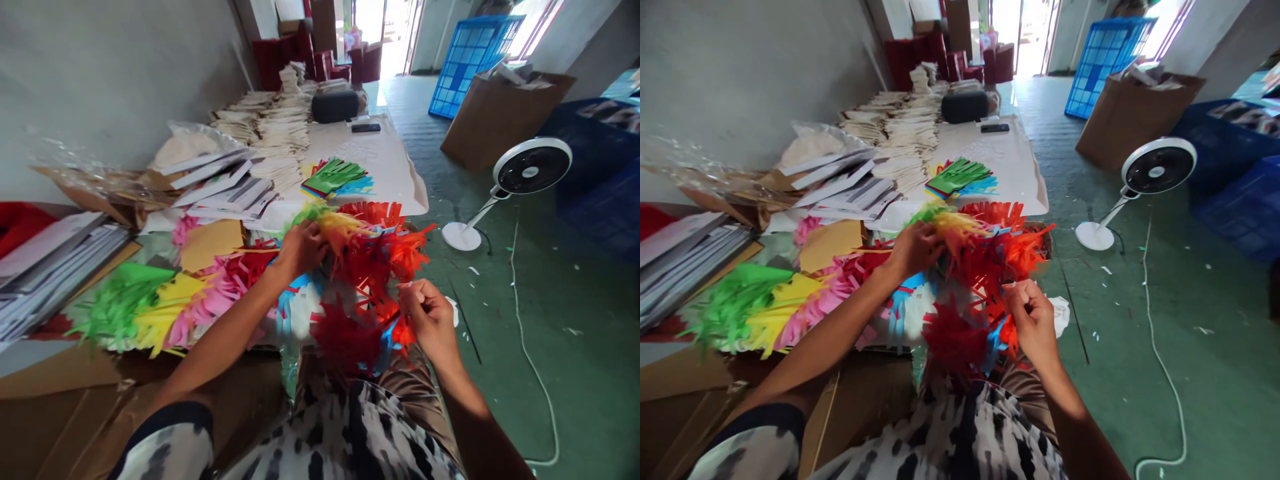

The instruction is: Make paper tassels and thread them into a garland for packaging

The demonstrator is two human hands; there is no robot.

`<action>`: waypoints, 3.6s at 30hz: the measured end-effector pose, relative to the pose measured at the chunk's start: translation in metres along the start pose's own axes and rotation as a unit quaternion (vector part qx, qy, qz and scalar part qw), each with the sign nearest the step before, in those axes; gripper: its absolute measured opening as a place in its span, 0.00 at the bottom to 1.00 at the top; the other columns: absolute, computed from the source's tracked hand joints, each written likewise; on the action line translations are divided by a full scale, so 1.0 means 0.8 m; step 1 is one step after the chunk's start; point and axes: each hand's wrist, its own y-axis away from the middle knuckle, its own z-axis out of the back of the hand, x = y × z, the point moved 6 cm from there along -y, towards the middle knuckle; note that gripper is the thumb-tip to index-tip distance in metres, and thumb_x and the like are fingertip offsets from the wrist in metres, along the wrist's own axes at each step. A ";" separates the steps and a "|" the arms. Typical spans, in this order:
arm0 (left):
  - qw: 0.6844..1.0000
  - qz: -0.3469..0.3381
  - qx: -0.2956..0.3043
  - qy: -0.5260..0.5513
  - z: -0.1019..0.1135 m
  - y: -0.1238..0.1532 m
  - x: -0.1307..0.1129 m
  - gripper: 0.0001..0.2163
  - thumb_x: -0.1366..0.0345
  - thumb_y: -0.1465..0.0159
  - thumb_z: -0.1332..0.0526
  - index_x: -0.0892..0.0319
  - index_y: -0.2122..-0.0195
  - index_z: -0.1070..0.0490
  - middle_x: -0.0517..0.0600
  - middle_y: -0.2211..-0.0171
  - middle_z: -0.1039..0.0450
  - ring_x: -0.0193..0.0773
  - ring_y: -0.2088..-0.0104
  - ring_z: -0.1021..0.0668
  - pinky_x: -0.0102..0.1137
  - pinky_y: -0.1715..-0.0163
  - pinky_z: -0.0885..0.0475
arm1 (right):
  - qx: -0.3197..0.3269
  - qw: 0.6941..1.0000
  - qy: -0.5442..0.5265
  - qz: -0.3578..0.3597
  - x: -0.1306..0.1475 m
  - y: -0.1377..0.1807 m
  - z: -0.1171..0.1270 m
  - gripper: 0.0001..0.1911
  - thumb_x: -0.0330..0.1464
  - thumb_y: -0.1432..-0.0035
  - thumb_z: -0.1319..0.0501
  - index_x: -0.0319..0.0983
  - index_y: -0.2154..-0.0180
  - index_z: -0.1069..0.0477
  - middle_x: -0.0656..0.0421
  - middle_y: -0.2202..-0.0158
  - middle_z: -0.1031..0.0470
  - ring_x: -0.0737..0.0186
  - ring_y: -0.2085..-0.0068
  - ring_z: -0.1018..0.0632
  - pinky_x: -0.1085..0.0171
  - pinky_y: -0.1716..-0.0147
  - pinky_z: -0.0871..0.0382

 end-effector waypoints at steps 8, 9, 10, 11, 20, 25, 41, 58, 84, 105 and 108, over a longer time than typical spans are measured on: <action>0.999 -0.016 -0.039 -0.014 0.024 0.002 -0.026 0.13 0.62 0.28 0.40 0.59 0.66 0.19 0.59 0.59 0.21 0.54 0.53 0.23 0.48 0.52 0.33 | 0.012 1.000 0.004 -0.001 0.004 0.000 -0.006 0.22 0.47 0.30 0.36 0.43 0.72 0.37 0.67 0.78 0.39 0.67 0.76 0.39 0.64 0.73 0.43; 0.999 -0.042 -0.033 -0.008 0.023 -0.002 -0.036 0.12 0.62 0.28 0.40 0.58 0.62 0.18 0.57 0.59 0.21 0.53 0.53 0.23 0.48 0.51 0.33 | 0.011 1.000 0.009 -0.003 0.003 0.000 -0.004 0.22 0.47 0.30 0.36 0.42 0.72 0.37 0.67 0.78 0.39 0.67 0.76 0.39 0.64 0.73 0.43; 0.998 -0.058 -0.027 -0.002 0.022 -0.006 -0.043 0.11 0.63 0.28 0.40 0.55 0.56 0.17 0.56 0.59 0.20 0.52 0.53 0.23 0.47 0.50 0.34 | 0.010 1.000 0.014 -0.005 0.003 0.001 -0.003 0.21 0.47 0.30 0.36 0.42 0.71 0.36 0.67 0.78 0.39 0.67 0.76 0.39 0.64 0.74 0.44; 0.998 -0.061 -0.023 0.003 0.020 -0.011 -0.045 0.12 0.64 0.28 0.40 0.53 0.49 0.18 0.55 0.58 0.20 0.51 0.53 0.22 0.47 0.50 0.34 | 0.010 1.000 0.017 -0.008 0.002 0.001 -0.002 0.21 0.47 0.30 0.36 0.42 0.71 0.35 0.67 0.78 0.39 0.68 0.76 0.39 0.64 0.74 0.45; 0.992 0.020 -0.079 0.093 0.019 -0.027 -0.021 0.24 0.72 0.32 0.42 0.58 0.35 0.32 0.58 0.42 0.23 0.53 0.42 0.24 0.46 0.42 0.35 | 0.014 1.000 -0.002 -0.012 0.003 0.004 -0.001 0.21 0.45 0.30 0.36 0.43 0.71 0.38 0.67 0.78 0.41 0.68 0.76 0.42 0.64 0.75 0.46; 0.986 -0.079 -0.037 0.140 0.001 -0.009 -0.039 0.04 0.70 0.34 0.39 0.58 0.63 0.25 0.51 0.64 0.20 0.43 0.60 0.19 0.39 0.51 0.32 | 0.009 1.000 0.017 -0.003 0.004 0.003 0.003 0.20 0.44 0.29 0.37 0.42 0.71 0.36 0.66 0.77 0.38 0.67 0.75 0.39 0.64 0.74 0.43; 0.970 -0.242 0.016 0.001 -0.026 -0.011 -0.045 0.08 0.69 0.30 0.36 0.54 0.58 0.16 0.56 0.56 0.20 0.49 0.51 0.21 0.43 0.51 0.33 | 0.017 1.000 0.015 0.009 0.005 0.010 0.003 0.20 0.44 0.28 0.38 0.43 0.71 0.38 0.67 0.76 0.40 0.67 0.74 0.39 0.63 0.71 0.44; 0.713 0.149 -0.112 0.676 0.033 -0.055 0.059 0.16 0.56 0.50 0.22 0.58 0.66 0.22 0.45 0.69 0.23 0.33 0.70 0.25 0.28 0.65 0.31 | 0.026 0.999 0.034 0.015 0.019 0.013 -0.005 0.20 0.45 0.29 0.39 0.43 0.70 0.38 0.66 0.76 0.39 0.67 0.75 0.39 0.63 0.73 0.44; 0.739 0.071 -0.107 0.662 0.101 -0.027 -0.025 0.14 0.59 0.45 0.21 0.58 0.64 0.21 0.48 0.68 0.20 0.38 0.67 0.18 0.35 0.61 0.22 | 0.043 0.998 0.020 0.030 0.037 -0.011 -0.018 0.16 0.44 0.29 0.37 0.43 0.68 0.32 0.66 0.77 0.34 0.66 0.75 0.36 0.63 0.73 0.43; 0.606 0.175 0.013 0.776 -0.012 0.048 -0.149 0.15 0.52 0.41 0.24 0.57 0.59 0.14 0.52 0.65 0.17 0.36 0.68 0.20 0.30 0.67 0.25 | 0.039 0.998 0.052 0.027 0.028 -0.028 -0.037 0.13 0.45 0.29 0.38 0.43 0.60 0.25 0.63 0.75 0.28 0.63 0.74 0.32 0.62 0.72 0.39; 0.607 0.200 -0.006 0.769 -0.010 0.052 -0.148 0.14 0.52 0.41 0.25 0.57 0.61 0.14 0.51 0.67 0.18 0.36 0.70 0.20 0.30 0.69 0.25 | 0.035 0.996 0.075 0.038 0.029 -0.026 -0.038 0.14 0.46 0.28 0.39 0.43 0.60 0.26 0.64 0.75 0.29 0.63 0.74 0.32 0.62 0.72 0.39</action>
